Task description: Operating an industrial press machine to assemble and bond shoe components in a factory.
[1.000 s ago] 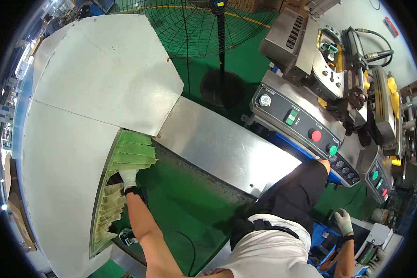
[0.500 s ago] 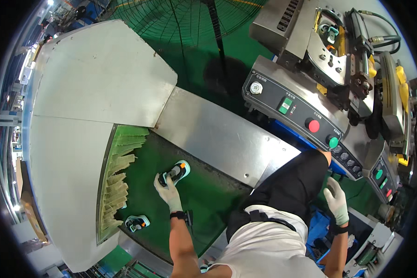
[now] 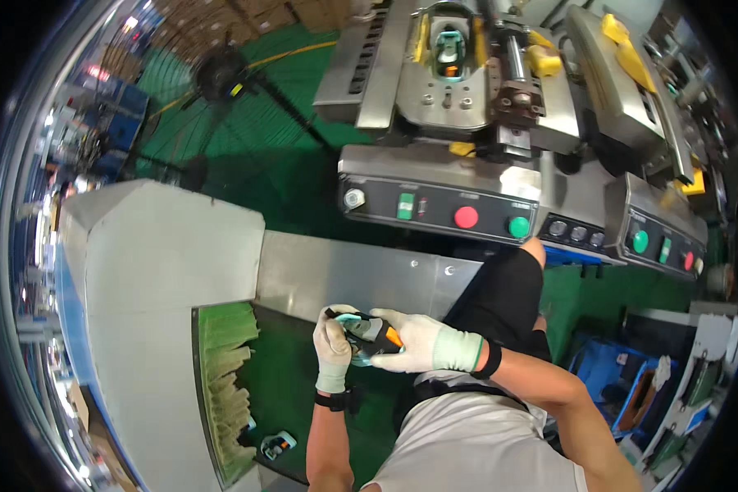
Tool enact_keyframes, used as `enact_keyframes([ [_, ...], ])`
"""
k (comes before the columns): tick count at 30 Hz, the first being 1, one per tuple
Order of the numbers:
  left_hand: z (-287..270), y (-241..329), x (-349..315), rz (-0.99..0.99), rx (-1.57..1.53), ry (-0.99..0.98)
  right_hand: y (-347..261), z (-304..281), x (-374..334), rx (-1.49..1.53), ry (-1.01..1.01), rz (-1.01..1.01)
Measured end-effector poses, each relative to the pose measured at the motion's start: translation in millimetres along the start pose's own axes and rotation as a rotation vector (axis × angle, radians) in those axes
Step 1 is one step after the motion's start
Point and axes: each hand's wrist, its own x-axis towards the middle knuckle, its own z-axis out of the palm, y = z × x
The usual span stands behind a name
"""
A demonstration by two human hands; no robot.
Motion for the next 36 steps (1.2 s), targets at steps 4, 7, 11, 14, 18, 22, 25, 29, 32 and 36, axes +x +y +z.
enact_keyframes([
  [4,56.2,49.5,37.6,-0.006,-0.067,-0.169,15.1,-13.5,-43.3,-0.015,0.322,-0.103],
  [7,85.9,67.8,56.5,0.035,-0.035,-0.291,2.2,-34.0,-78.5,0.030,0.379,-0.009],
  [11,119.9,123.6,77.2,0.094,0.116,-0.467,12.1,-43.6,-106.7,0.163,0.493,-0.049],
  [14,142.2,187.1,82.1,0.056,0.357,-0.667,24.3,-73.8,-140.1,0.235,0.398,-0.144],
  [18,187.5,236.2,96.1,0.820,0.650,-0.972,17.6,-117.3,-137.4,0.360,0.079,0.037],
  [22,229.3,283.9,151.9,0.842,0.738,-1.047,61.2,-99.7,-126.4,0.689,0.476,-0.223],
  [25,252.8,303.4,248.5,0.865,0.664,-0.771,93.4,-96.5,-141.4,0.822,0.564,-0.296],
  [29,267.3,278.5,405.0,0.729,0.732,-0.527,98.4,-108.5,-196.7,1.265,0.447,0.020],
  [32,326.7,265.8,470.1,0.563,0.888,-0.444,112.7,-111.0,-217.6,1.190,0.721,-0.106],
  [36,386.1,214.4,519.6,0.385,1.228,-0.433,148.9,-82.4,-237.1,1.310,0.872,-0.086],
])
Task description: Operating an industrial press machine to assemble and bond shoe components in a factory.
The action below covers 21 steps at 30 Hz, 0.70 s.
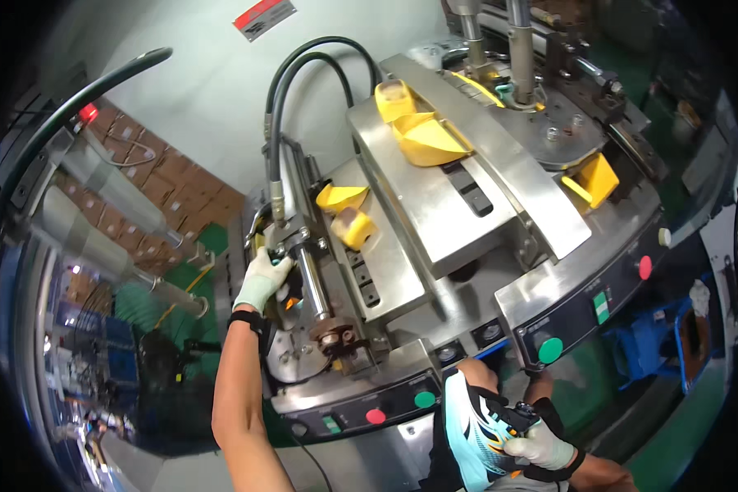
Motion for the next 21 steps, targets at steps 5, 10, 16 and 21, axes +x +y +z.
enact_keyframes([
  [5,11.6,-19.7,14.2,0.019,-0.008,0.135,18.0,-2.9,-8.2,0.034,-0.014,-0.126],
  [10,-69.0,30.3,-54.8,-0.088,-0.365,0.062,13.8,10.5,-15.8,-0.174,0.065,-0.120],
  [16,-130.8,-35.1,-260.9,0.345,-0.499,0.499,-19.2,73.9,-21.5,-0.229,0.070,-0.054],
  [21,-73.4,-102.0,-463.5,0.125,-0.537,0.391,-24.0,122.6,2.3,-0.340,0.056,-0.299],
])
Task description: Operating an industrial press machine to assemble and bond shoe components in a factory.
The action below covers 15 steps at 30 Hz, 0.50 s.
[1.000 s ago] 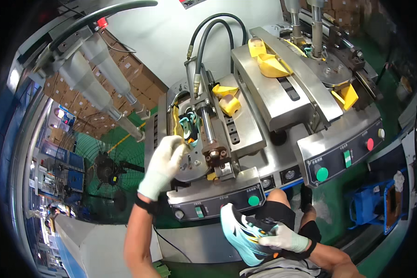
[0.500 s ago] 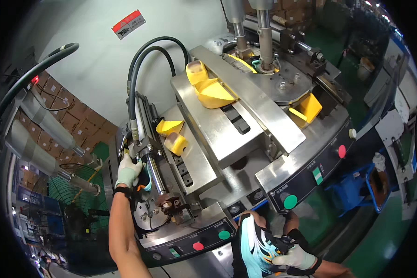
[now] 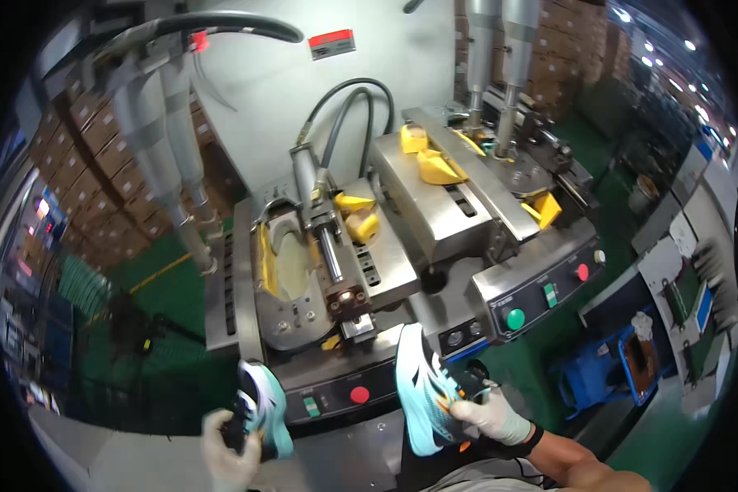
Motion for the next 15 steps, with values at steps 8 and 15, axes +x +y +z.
enact_keyframes([
  [8,49.4,-162.4,-198.4,-0.613,0.020,-0.123,-83.8,126.0,143.0,-0.202,-0.180,-0.233],
  [15,95.2,-237.3,-252.6,-0.633,-0.109,0.137,-106.9,218.1,364.2,-0.726,-0.127,-0.050],
])
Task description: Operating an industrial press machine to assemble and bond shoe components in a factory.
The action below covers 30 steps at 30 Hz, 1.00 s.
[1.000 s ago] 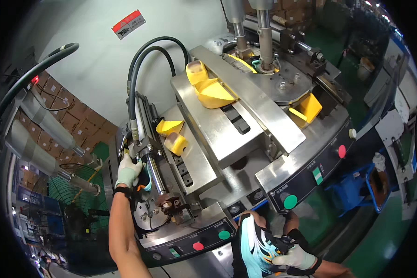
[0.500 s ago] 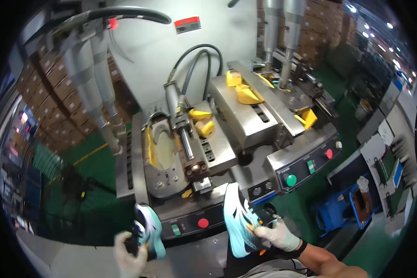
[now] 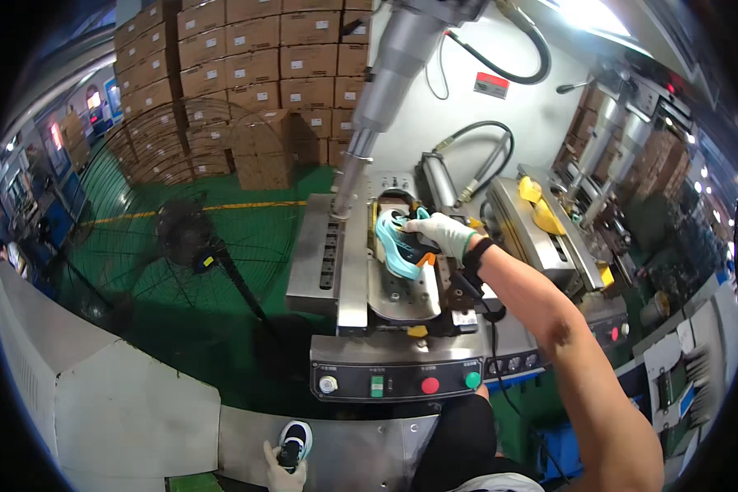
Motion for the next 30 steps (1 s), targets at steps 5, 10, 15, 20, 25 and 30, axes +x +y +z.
enact_keyframes([
  [5,-2.8,-7.4,5.4,-0.081,0.061,-0.058,55.6,28.4,137.0,-0.539,0.183,0.160],
  [10,-9.4,0.8,12.8,-0.041,0.086,-0.043,103.6,45.5,198.9,-0.757,0.426,-0.086],
  [15,-1.8,3.9,19.0,-0.012,0.112,0.020,88.8,32.8,189.0,-0.972,0.129,-0.024],
  [20,1.3,11.0,18.0,-0.080,0.117,-0.016,27.1,46.2,85.8,-0.650,0.118,-0.259],
  [25,16.4,-31.6,-0.9,-0.186,0.116,-0.024,30.5,77.2,-149.2,-0.315,-0.058,-0.526],
  [30,21.4,-17.3,4.3,-0.160,-0.004,-0.027,188.2,73.4,-276.7,-0.829,0.183,-0.580],
])
